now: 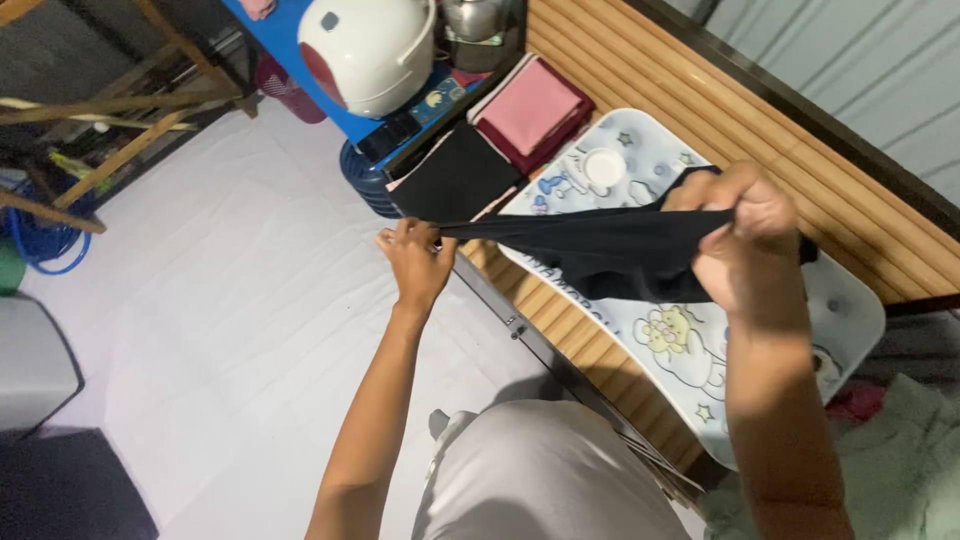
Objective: The person folds a black t-shirt on a Cinnamoroll tray, then folds a light green t-shirt. Both shirts are folded into neat rectangles and placed on the tray.
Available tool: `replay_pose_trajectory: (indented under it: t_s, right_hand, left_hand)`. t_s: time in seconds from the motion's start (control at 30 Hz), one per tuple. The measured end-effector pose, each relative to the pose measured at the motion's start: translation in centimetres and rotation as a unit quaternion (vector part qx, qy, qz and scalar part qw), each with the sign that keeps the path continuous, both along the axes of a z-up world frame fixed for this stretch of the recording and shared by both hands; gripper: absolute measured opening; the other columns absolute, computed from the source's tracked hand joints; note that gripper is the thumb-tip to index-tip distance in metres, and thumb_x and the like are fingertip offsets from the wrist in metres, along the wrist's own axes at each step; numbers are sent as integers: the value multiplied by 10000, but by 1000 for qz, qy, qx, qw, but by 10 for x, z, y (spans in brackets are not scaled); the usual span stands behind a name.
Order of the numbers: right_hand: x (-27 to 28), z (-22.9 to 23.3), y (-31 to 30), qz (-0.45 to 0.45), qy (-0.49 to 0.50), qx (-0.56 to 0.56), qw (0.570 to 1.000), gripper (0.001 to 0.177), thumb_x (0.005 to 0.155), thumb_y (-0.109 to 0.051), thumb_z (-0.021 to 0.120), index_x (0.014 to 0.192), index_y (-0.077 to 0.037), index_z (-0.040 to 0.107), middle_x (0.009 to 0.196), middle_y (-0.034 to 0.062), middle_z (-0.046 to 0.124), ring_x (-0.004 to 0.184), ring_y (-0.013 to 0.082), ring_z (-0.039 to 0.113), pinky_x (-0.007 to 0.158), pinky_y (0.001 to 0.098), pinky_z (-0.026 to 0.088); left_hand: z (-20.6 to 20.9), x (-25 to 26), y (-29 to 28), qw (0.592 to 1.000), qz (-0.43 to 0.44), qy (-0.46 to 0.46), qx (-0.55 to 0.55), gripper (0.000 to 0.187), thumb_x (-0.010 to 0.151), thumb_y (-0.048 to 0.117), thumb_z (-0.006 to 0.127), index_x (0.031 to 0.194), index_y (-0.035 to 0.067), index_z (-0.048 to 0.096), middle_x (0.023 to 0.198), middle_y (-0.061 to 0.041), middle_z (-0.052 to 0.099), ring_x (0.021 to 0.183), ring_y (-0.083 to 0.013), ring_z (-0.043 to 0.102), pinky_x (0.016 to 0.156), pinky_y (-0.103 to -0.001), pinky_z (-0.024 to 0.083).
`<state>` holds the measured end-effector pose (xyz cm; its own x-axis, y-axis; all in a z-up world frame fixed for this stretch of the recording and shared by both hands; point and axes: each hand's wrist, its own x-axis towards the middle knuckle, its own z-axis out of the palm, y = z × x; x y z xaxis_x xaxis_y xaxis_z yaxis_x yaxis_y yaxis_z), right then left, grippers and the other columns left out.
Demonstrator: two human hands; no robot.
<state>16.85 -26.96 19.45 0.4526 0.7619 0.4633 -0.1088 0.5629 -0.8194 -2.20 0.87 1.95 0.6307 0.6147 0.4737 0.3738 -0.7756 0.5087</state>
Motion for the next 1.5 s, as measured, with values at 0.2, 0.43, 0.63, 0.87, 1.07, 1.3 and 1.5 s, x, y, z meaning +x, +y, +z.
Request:
replay_pose_trajectory:
  t_s: [0.2,0.43,0.63,0.87,1.07,1.3,1.5]
  right_hand:
    - [-19,14,36,11,94,50,994,143,920,-128,650,980,-188,536,851,-28,568,735,44,518,652,172,409]
    - [-16,16,80,72,92,91,989,159,1039,-74,584,1175,-156,591,826,-43,518,687,23,466,659,152,406]
    - [-11,3,97,-3,98,50,994,229,1048,-197,717,1021,-165,491,883,-34,589,714,41,552,785,195,509]
    - [-10,-4,125,-11,26,27,999,203,1046,-283,730,972,-232,548,842,-97,552,703,-2,487,775,143,448]
    - [0,-21,151,-120,-86,-75,986,202,1044,-1,752,1055,-131,597,1029,10,661,833,36,573,853,128,469]
    - [-46,-30,186,-116,-356,-177,910,183,1019,181,760,1103,45,672,1085,122,637,885,148,539,830,240,439]
    - [-95,-33,206,-118,-478,-160,855,147,963,144,793,1097,94,761,985,145,651,817,208,533,733,289,422]
  left_hand:
    - [17,-60,40,997,43,-64,-22,126,810,166,664,728,72,678,833,-50,684,1002,-233,551,1039,-506,206]
    - [-56,-127,70,991,71,11,-116,125,828,109,700,853,21,785,911,-40,766,930,-206,664,1134,-465,265]
    - [27,-199,96,966,135,-163,-148,72,840,39,757,871,-22,777,837,-128,747,731,-193,661,745,-298,565]
    - [91,-279,133,884,186,-343,-258,228,985,229,742,916,12,731,795,-18,657,714,-84,544,692,-204,455]
    - [162,-319,122,952,146,-241,-116,267,924,-117,730,1160,-79,613,1120,-171,618,901,-272,697,718,-312,685]
    - [155,-386,140,952,261,-73,140,356,756,-225,598,935,-22,829,962,-150,731,758,-190,640,673,-283,528]
    - [150,-419,141,950,271,-71,140,330,770,-205,588,991,-78,798,955,-165,707,721,-202,629,632,-284,548]
